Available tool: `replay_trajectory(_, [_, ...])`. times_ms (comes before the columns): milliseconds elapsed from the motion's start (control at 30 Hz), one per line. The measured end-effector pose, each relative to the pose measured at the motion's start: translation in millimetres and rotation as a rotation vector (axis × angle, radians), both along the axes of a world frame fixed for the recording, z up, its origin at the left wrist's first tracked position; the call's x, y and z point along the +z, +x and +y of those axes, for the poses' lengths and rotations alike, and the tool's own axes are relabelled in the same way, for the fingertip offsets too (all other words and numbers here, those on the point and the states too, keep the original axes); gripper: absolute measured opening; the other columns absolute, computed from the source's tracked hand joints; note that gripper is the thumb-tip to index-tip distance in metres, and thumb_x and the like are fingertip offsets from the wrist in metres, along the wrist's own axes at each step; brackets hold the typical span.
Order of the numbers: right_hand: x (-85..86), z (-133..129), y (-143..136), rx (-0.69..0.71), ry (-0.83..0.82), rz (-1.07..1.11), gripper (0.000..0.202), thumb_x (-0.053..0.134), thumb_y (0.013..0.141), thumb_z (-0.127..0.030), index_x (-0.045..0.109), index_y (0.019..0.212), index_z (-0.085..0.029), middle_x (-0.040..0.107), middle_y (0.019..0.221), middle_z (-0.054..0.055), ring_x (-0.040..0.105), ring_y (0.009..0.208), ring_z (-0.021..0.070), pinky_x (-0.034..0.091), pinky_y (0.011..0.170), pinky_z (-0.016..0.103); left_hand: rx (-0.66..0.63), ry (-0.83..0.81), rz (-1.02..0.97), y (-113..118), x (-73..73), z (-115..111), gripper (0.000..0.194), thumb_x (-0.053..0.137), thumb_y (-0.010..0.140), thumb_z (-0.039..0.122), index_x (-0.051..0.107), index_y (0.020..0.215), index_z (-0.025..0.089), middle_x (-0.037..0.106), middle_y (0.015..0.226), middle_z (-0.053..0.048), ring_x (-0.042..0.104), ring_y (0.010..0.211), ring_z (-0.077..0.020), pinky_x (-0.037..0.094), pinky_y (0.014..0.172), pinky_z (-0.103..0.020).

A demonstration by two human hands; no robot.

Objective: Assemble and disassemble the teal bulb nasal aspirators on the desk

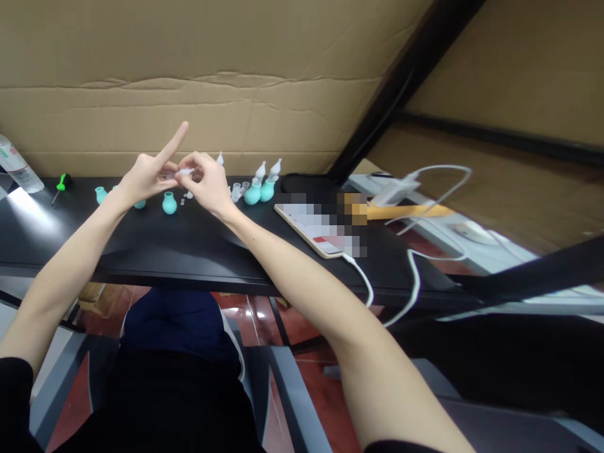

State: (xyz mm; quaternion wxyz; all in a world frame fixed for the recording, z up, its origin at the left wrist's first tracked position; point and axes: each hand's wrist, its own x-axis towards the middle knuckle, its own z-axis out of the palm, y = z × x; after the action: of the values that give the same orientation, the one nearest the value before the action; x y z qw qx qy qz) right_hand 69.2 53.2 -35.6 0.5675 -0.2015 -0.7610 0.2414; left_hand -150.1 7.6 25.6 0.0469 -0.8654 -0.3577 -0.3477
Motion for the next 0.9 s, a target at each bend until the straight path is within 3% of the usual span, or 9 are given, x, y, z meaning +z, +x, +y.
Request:
replay_trajectory(100, [-1.3,10,-1,0.048,-0.060,0.049,0.056,0.090,0.097,-0.082,0.078,0.112,-0.030,0.081,0.109,0.006,0.075,0.097,0.0261,0.066,0.094,0.045,-0.071,-0.159,-0.045,-8,1.6,2,0.127,0.103,0.095,0.035,0.030,0.200,0.032,0.093,0.118,-0.004,0.090,0.102,-0.0213,0.077,0.105,-0.038])
replay_trajectory(200, [-3.4,25,5,0.014,-0.055,0.095,0.058,0.090,0.095,-0.083,0.078,0.112,-0.029,0.080,0.110,0.005,0.076,0.100,0.0253,0.065,0.096,0.043,-0.021,-0.286,-0.026,-20,-1.2,12,0.135,0.110,0.087,0.036,0.035,0.199,0.028,0.093,0.133,-0.011,0.092,0.114,-0.0272,0.076,0.109,-0.040])
replay_trajectory(333, [-3.7,32,12,0.013,-0.070,0.094,0.047,0.093,0.094,-0.068,0.079,0.114,-0.028,0.082,0.114,0.005,0.078,0.100,0.0257,0.067,0.095,0.044,0.052,-0.413,0.091,-31,-7.6,21,0.115,0.103,0.091,0.029,0.050,0.192,0.023,0.095,0.122,-0.010,0.093,0.104,-0.0251,0.075,0.103,-0.036])
replay_trajectory(500, [-0.1,13,9,0.171,-0.055,-0.008,0.037,0.096,0.089,-0.049,0.082,0.116,-0.028,0.088,0.118,0.006,0.081,0.096,0.0260,0.072,0.096,0.046,0.035,-0.398,0.071,-22,-8.1,15,0.093,0.105,0.085,0.017,0.073,0.172,0.023,0.094,0.106,-0.004,0.093,0.098,-0.0249,0.075,0.104,-0.039])
replay_trajectory(667, [3.7,0,8,0.110,0.047,-0.135,0.021,0.088,0.092,-0.035,0.089,0.112,-0.028,0.091,0.117,0.007,0.082,0.098,0.0297,0.074,0.100,0.053,-0.025,-0.468,-0.028,-13,-13.9,12,0.073,0.104,0.076,0.010,0.083,0.146,0.018,0.095,0.116,-0.010,0.092,0.105,-0.0254,0.075,0.105,-0.040])
replay_trajectory(767, [3.9,3,10,0.057,0.129,-0.187,0.017,0.084,0.093,-0.027,0.091,0.109,-0.028,0.091,0.121,0.008,0.081,0.095,0.0296,0.074,0.097,0.053,-0.089,-0.483,-0.082,-13,-21.1,17,0.093,0.103,0.076,0.009,0.075,0.164,0.018,0.095,0.125,-0.012,0.093,0.108,-0.0257,0.075,0.105,-0.039])
replay_trajectory(900, [1.5,9,11,0.001,0.190,-0.231,0.019,0.079,0.096,-0.023,0.091,0.109,-0.027,0.090,0.123,0.010,0.081,0.098,0.0302,0.072,0.099,0.052,-0.130,-0.459,-0.073,-19,-29.6,28,0.120,0.105,0.084,0.022,0.049,0.191,0.023,0.095,0.120,-0.010,0.094,0.105,-0.0272,0.076,0.101,-0.040])
